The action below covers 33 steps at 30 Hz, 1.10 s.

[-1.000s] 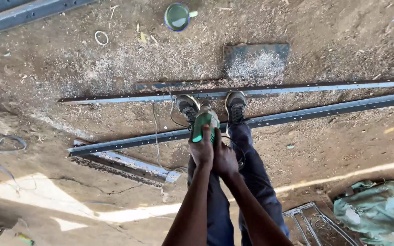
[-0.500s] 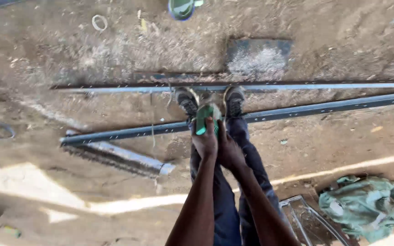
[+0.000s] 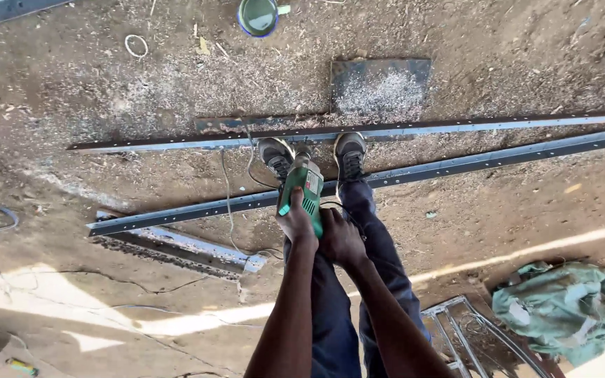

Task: Drilling holes into metal L-bars using a power drill.

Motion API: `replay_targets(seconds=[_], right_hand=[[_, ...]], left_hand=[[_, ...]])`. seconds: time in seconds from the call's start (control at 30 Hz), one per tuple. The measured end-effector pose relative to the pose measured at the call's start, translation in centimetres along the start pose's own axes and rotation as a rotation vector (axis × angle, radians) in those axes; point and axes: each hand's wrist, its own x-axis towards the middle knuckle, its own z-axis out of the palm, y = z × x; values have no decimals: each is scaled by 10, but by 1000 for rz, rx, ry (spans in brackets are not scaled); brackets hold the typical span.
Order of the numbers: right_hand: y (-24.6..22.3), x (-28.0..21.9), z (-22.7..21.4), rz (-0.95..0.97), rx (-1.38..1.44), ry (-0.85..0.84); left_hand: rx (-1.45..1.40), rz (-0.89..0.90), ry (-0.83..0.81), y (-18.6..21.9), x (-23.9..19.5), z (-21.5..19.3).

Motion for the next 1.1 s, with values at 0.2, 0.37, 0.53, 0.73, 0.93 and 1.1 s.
replay_targets(seconds=[0.2, 0.37, 0.53, 0.73, 0.93, 1.1], right_hand=[[25, -4, 7, -142, -15, 20], [45, 7, 6, -229, 152, 141], [40, 4, 7, -231, 23, 167], [41, 9, 15, -179, 13, 144], [10, 7, -12, -124, 101, 34], [-4, 3, -22, -81, 79, -5]], left_hand=[[37, -12, 137, -10, -2, 19], [-101, 95, 176, -31, 13, 41], [29, 123, 157, -7, -10, 36], [7, 127, 140, 1, -8, 34], [42, 107, 153, -3, -5, 26], [40, 61, 130, 14, -14, 25]])
